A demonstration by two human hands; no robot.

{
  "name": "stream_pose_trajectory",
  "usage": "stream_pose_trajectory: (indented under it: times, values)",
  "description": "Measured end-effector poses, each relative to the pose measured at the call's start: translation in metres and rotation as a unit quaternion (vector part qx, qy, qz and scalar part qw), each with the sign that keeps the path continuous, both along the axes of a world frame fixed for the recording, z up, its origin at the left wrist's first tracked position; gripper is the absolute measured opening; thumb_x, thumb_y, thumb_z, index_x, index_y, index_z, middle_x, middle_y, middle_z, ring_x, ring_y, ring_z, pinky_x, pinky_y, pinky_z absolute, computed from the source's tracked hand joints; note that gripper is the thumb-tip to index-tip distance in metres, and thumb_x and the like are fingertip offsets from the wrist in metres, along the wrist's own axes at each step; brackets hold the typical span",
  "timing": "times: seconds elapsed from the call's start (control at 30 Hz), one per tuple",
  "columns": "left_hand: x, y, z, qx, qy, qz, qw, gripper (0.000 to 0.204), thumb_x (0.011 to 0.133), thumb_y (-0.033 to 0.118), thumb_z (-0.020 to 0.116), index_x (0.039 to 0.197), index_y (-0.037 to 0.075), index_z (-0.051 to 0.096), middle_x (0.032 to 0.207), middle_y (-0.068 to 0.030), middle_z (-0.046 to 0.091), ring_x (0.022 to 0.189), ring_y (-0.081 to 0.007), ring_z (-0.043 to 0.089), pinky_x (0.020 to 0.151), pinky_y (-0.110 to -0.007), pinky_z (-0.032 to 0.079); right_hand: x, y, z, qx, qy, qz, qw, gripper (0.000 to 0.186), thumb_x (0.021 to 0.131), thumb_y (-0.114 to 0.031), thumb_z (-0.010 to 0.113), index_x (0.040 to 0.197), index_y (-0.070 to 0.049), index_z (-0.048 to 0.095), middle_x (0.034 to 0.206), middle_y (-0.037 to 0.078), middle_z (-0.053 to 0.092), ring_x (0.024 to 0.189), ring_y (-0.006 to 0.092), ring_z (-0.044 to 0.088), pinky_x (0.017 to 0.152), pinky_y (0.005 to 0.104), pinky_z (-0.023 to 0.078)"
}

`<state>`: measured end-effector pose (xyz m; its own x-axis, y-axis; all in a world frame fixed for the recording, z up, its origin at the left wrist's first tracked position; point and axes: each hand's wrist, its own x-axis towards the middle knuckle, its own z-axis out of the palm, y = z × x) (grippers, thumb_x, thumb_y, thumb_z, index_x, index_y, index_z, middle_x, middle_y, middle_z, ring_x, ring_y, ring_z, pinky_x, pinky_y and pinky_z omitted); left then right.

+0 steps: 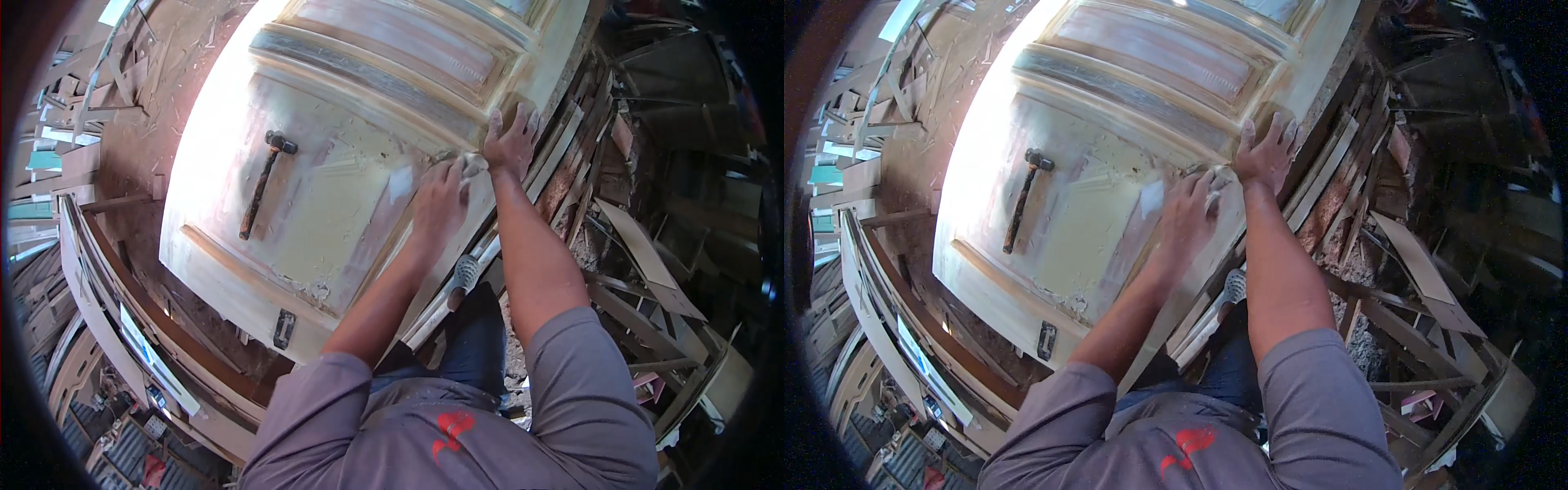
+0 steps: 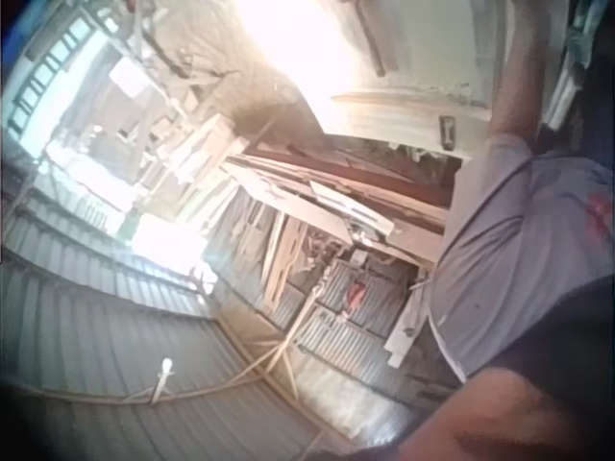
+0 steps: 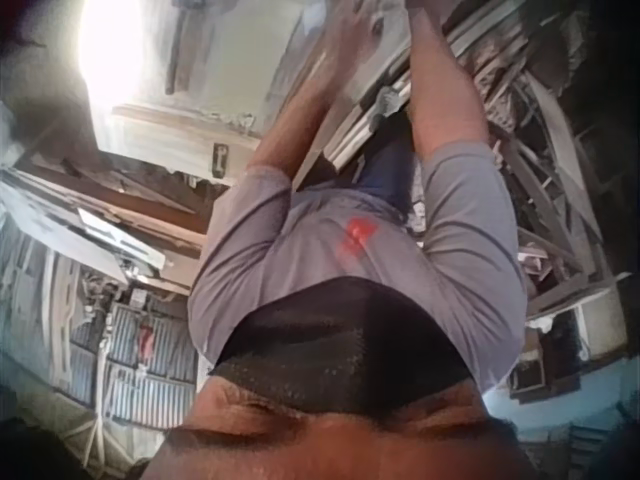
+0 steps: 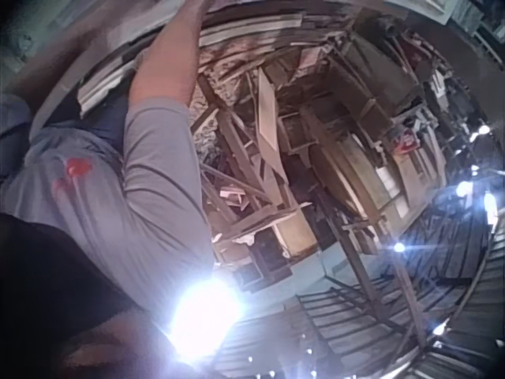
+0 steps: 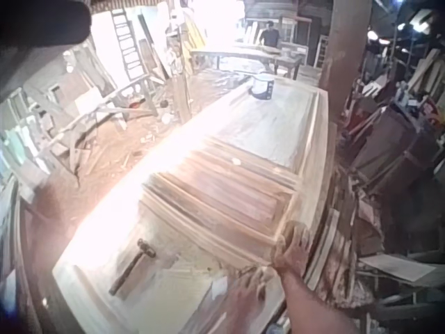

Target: The person sands the panels and edges of a wooden door using sandpaper, then scrapes and taps the door surfaces with a chisel and a hammer.

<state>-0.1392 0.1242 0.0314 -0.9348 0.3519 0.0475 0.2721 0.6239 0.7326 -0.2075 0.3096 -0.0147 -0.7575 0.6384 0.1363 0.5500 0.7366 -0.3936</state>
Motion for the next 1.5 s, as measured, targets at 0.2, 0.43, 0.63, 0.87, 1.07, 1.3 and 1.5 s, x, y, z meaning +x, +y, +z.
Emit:
stream_pose_trajectory:
  times: [0.2,0.43,0.63,0.87,1.07,1.3,1.5]
  values:
    - [0.029,-0.024,-0.013,0.020,0.034,-0.017,0.999,0.065,0.082,-0.012,0.069,0.146,0.003,0.066,0.133,-0.0165,0.070,0.124,-0.0397,0.065,0.107,-0.048,0.056,0.003,0.006,-0.005,0.009,0.002,-0.006,1.000,0.082,0.111,-0.068,0.046,0.170,-0.012,0.039,0.176,0.031,0.031,0.168,0.0452,0.022,0.136,0.0550,0.030]
    - [-0.009,0.015,-0.011,0.011,0.112,0.011,0.994,0.062,0.082,-0.007,0.073,0.143,0.004,0.069,0.126,-0.0156,0.070,0.122,-0.0378,0.066,0.104,-0.048,0.056,-0.007,0.006,-0.004,0.039,-0.002,0.007,0.999,0.081,0.111,-0.067,0.047,0.169,-0.011,0.041,0.177,0.030,0.029,0.167,0.0456,0.024,0.134,0.0557,0.032]
    - [0.026,-0.028,-0.014,-0.022,0.066,-0.002,0.998,0.044,0.087,0.000,0.068,0.131,-0.003,0.069,0.116,-0.0190,0.069,0.115,-0.0387,0.066,0.100,-0.048,0.057,0.004,0.000,-0.001,0.005,0.008,-0.011,1.000,0.082,0.110,-0.068,0.048,0.168,-0.011,0.042,0.172,0.031,0.037,0.165,0.0462,0.029,0.134,0.0558,0.032]
    - [-0.011,0.002,-0.010,-0.057,0.042,0.021,0.997,0.046,0.084,-0.005,0.068,0.129,0.002,0.073,0.116,-0.0192,0.070,0.112,-0.0393,0.068,0.095,-0.048,0.058,-0.008,-0.002,-0.007,0.066,0.043,0.018,0.997,0.077,0.111,-0.062,0.054,0.164,-0.006,0.046,0.169,0.034,0.041,0.160,0.0482,0.035,0.133,0.0544,0.032]
    - [0.087,-0.080,-0.011,-0.050,-0.030,0.036,0.998,0.045,0.085,0.001,0.072,0.130,0.006,0.075,0.117,-0.0187,0.070,0.110,-0.0396,0.069,0.091,-0.049,0.059,0.005,0.012,-0.009,0.064,0.015,-0.002,0.998,0.081,0.111,-0.068,0.046,0.166,-0.009,0.046,0.173,0.033,0.036,0.164,0.0478,0.029,0.136,0.0541,0.029]
    - [0.008,-0.005,-0.011,-0.062,0.032,0.082,0.994,0.041,0.085,0.000,0.070,0.126,0.004,0.075,0.122,-0.0209,0.069,0.112,-0.0418,0.069,0.092,-0.051,0.059,-0.008,-0.006,-0.011,0.064,0.034,0.010,0.997,0.078,0.111,-0.065,0.051,0.165,-0.009,0.047,0.169,0.034,0.042,0.163,0.0481,0.031,0.132,0.0553,0.035]
    - [0.099,-0.087,-0.009,-0.032,-0.006,0.063,0.997,0.040,0.082,-0.003,0.069,0.122,0.001,0.072,0.116,-0.0192,0.068,0.110,-0.0401,0.068,0.087,-0.051,0.059,-0.003,0.013,-0.006,0.081,0.035,-0.005,0.996,0.077,0.111,-0.063,0.051,0.165,-0.008,0.047,0.169,0.034,0.042,0.163,0.0477,0.032,0.133,0.0542,0.034]
